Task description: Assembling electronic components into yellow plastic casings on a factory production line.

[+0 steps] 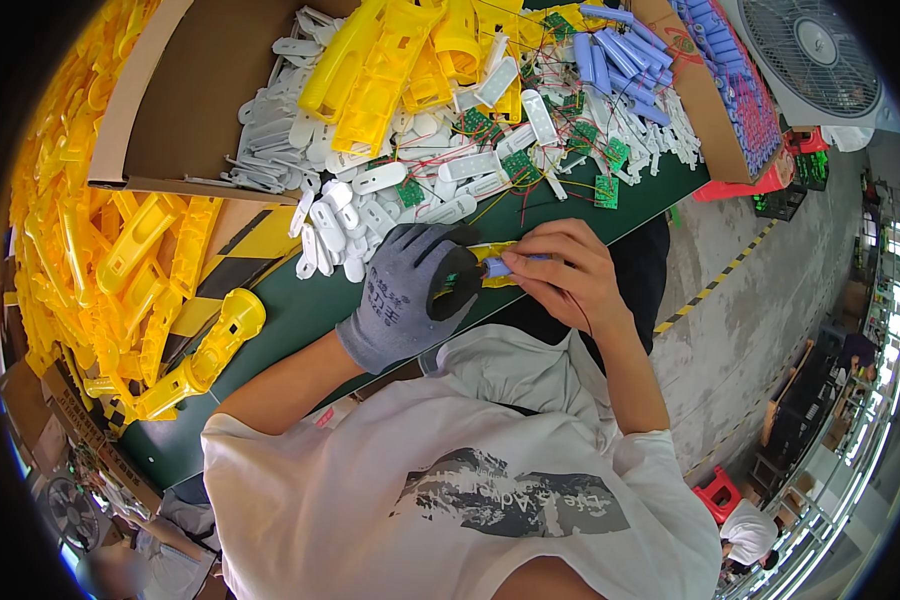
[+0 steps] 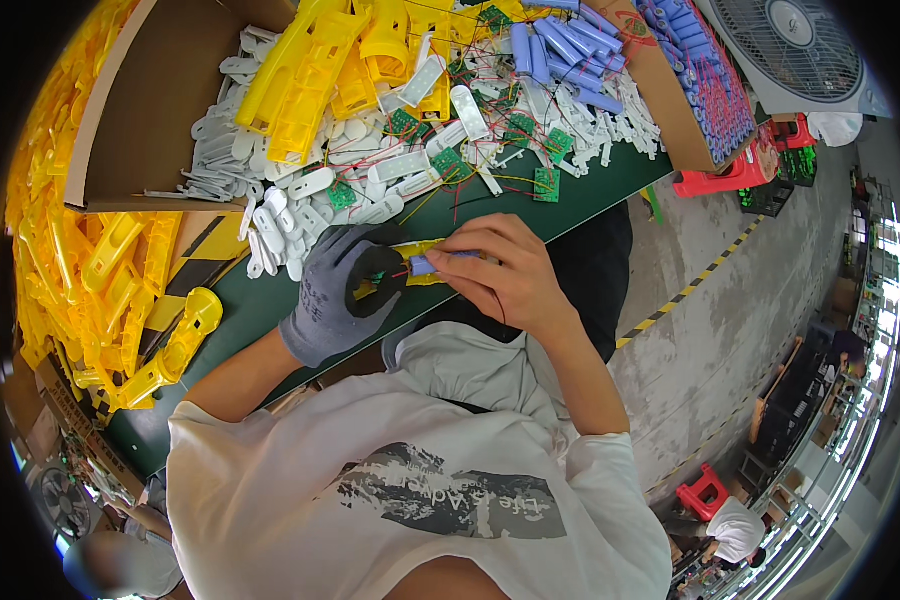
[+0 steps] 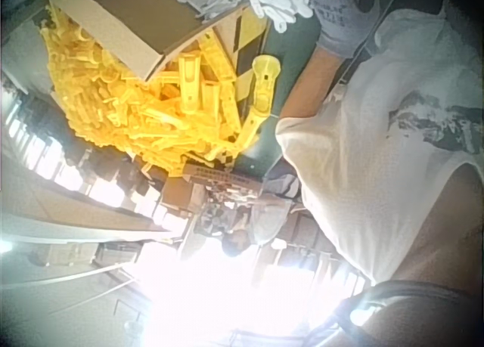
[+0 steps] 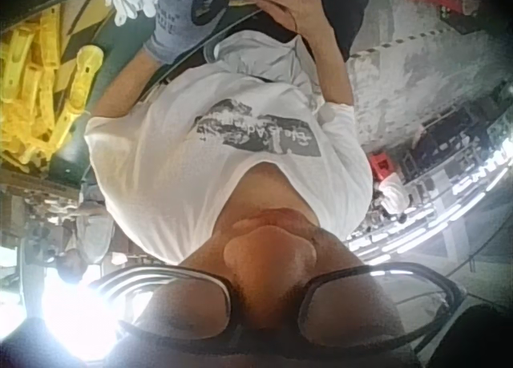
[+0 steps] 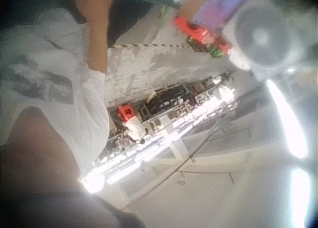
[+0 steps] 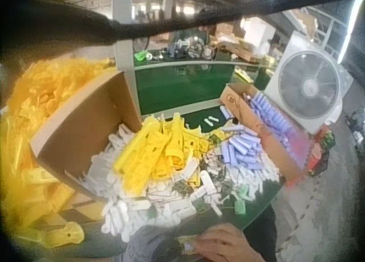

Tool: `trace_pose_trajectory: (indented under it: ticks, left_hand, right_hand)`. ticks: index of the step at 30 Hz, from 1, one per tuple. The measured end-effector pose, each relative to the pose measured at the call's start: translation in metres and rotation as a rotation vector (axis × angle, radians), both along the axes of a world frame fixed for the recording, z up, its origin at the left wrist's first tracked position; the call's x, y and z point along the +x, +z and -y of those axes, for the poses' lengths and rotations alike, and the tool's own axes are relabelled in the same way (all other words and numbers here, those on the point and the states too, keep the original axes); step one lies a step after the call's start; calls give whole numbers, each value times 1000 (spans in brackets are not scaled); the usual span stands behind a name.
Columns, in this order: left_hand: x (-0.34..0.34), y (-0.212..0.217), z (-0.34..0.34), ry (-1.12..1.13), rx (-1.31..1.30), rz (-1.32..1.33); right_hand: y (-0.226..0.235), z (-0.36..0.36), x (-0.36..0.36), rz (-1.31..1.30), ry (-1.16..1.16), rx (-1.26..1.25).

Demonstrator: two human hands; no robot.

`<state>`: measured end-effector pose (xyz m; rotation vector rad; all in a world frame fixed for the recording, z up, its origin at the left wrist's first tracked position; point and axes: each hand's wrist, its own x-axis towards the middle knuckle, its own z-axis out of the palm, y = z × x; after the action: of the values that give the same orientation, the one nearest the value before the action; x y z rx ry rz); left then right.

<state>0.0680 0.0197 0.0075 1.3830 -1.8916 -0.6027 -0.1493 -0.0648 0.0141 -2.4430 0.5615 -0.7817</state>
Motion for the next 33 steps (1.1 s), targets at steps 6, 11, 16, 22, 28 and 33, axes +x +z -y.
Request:
trace_pose_trajectory:
  ticks: [6,11,16,22,28,33]
  left_hand:
    - [4,9,-2,57,-178,-166]
    - [5,-2,-9,54,-558,3]
    - [-9,-2,-31,-246,-708,-17]
    - [-41,20,-41,57,515,-1186]
    - [-39,-9,-52,117,721,-1102]
    - [-37,-2,-53,85,663,-1130]
  right_hand:
    - [9,-1,1,-69,11,-12]
    - [-5,1,-3,12,10,21]
    - [-8,-16,-6,312,-128,157]
    - [19,-69,11,438,-393,231]
    - [41,-88,20,92,-183,251]
    - [43,-48,-28,288,-239,392]
